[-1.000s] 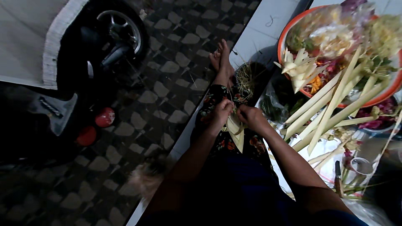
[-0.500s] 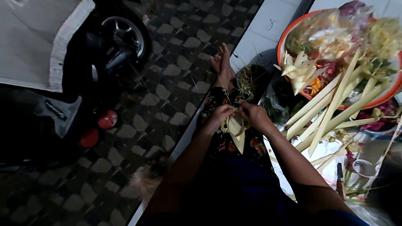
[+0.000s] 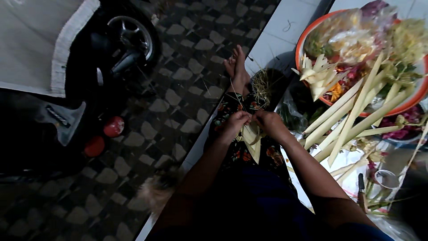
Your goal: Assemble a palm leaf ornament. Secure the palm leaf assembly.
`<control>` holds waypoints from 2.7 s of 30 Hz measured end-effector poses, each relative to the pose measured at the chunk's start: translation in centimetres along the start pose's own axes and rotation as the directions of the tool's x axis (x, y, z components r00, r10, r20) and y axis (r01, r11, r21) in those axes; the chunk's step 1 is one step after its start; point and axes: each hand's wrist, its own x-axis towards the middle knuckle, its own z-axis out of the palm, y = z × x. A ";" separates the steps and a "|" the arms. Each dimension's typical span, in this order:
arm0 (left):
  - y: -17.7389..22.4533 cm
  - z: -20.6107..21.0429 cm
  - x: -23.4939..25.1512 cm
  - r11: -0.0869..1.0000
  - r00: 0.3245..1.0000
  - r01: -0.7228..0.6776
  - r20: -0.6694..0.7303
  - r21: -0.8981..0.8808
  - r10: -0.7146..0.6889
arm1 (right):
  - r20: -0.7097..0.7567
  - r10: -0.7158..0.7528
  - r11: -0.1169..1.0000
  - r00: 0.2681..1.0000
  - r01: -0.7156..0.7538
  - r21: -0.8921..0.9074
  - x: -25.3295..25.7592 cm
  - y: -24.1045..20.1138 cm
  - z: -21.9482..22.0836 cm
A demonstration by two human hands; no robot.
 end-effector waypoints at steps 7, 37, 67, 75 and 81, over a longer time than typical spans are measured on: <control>0.1 0.1 -0.1 0.994 0.999 0.009 -0.040 0.108 -0.005 | 0.018 -0.083 0.996 0.996 0.083 -0.024 -0.2 0.2 0.8; -0.7 -1.3 -0.1 0.989 0.991 -0.108 0.096 0.106 0.098 | 0.271 -0.040 0.890 0.962 -0.089 0.447 5.0 4.0 0.5; 0.4 -0.8 1.4 0.984 1.000 -0.025 -0.011 0.177 0.027 | -0.056 0.149 0.975 0.987 -0.156 -0.158 0.5 -0.7 0.5; -0.1 -0.5 1.9 0.981 0.993 -0.056 -0.093 0.188 0.074 | -0.062 -0.075 0.986 0.995 0.065 -0.153 0.1 0.3 1.1; -0.8 -0.2 1.6 0.962 0.989 -0.034 -0.131 0.271 0.072 | -0.045 -0.193 0.962 0.980 0.179 -0.208 -0.1 0.5 1.1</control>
